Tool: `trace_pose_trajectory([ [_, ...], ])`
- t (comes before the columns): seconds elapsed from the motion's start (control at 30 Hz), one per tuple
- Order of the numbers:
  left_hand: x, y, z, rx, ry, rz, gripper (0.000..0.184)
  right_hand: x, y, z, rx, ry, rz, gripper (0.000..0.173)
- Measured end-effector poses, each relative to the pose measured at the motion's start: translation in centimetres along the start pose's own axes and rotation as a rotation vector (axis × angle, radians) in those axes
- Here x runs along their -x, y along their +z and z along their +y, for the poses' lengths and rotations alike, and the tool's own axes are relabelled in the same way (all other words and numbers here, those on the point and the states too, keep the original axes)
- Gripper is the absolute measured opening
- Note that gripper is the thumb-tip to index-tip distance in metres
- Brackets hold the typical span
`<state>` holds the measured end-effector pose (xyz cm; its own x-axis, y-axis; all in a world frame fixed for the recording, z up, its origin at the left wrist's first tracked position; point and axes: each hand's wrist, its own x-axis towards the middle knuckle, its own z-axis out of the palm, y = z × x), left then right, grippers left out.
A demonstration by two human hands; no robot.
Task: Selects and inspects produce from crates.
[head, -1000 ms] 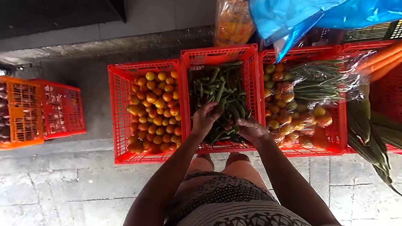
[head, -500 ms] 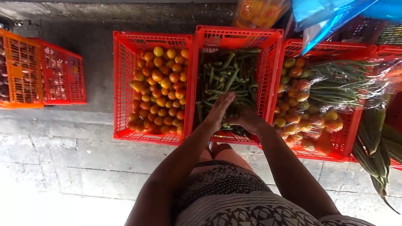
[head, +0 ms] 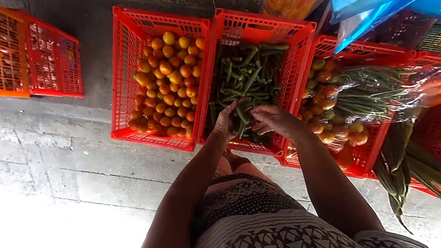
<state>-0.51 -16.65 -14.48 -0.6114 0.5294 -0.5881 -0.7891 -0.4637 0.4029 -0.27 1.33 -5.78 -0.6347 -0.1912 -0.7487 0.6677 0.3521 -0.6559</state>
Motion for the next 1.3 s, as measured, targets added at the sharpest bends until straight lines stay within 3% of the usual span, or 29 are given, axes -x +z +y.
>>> trace_pose_trajectory([
  [0.17,-1.0,0.2,-0.2,0.117,0.061,0.065,0.045,-2.9,2.7,2.4,0.198,-0.048,0.137,0.056],
  [0.23,-1.6,0.3,-0.1,0.175,0.123,0.081,0.049,-3.6,3.4,3.2,0.209,-0.081,0.206,0.055],
  [0.37,-1.0,-1.1,0.8,0.101,0.220,0.062,0.058,-3.4,2.5,3.0,-0.214,-0.013,0.105,0.041],
  [0.5,-0.2,-2.3,1.6,0.004,0.151,0.158,0.057,-3.7,1.2,4.3,-0.474,0.060,0.043,0.042],
  [0.63,-0.1,-2.8,1.3,-0.017,0.119,0.171,0.045,-4.7,1.6,5.5,-0.547,0.117,0.071,0.047],
  [0.77,-0.1,-2.5,0.5,-0.017,0.108,0.206,0.043,-5.5,3.7,6.5,-0.442,0.157,0.102,0.049],
  [0.9,0.0,-2.3,0.3,-0.190,0.141,0.281,0.043,-5.9,4.4,6.9,-0.470,0.160,0.167,0.044],
  [1.03,1.1,-2.5,0.7,-0.708,0.393,0.305,0.041,-5.2,3.1,6.8,-0.465,0.151,0.224,0.041],
  [1.1,2.6,-1.9,1.1,-0.809,0.425,0.309,0.042,-4.8,2.9,6.4,-0.473,0.126,0.281,0.039],
  [1.23,2.5,-0.6,-0.2,-0.398,0.242,0.420,0.028,-3.6,4.1,4.9,-0.337,-0.031,0.270,0.043],
  [1.3,1.6,-0.1,-1.2,-0.197,0.151,0.433,0.047,-3.2,5.0,3.4,-0.060,-0.091,0.260,0.046],
])
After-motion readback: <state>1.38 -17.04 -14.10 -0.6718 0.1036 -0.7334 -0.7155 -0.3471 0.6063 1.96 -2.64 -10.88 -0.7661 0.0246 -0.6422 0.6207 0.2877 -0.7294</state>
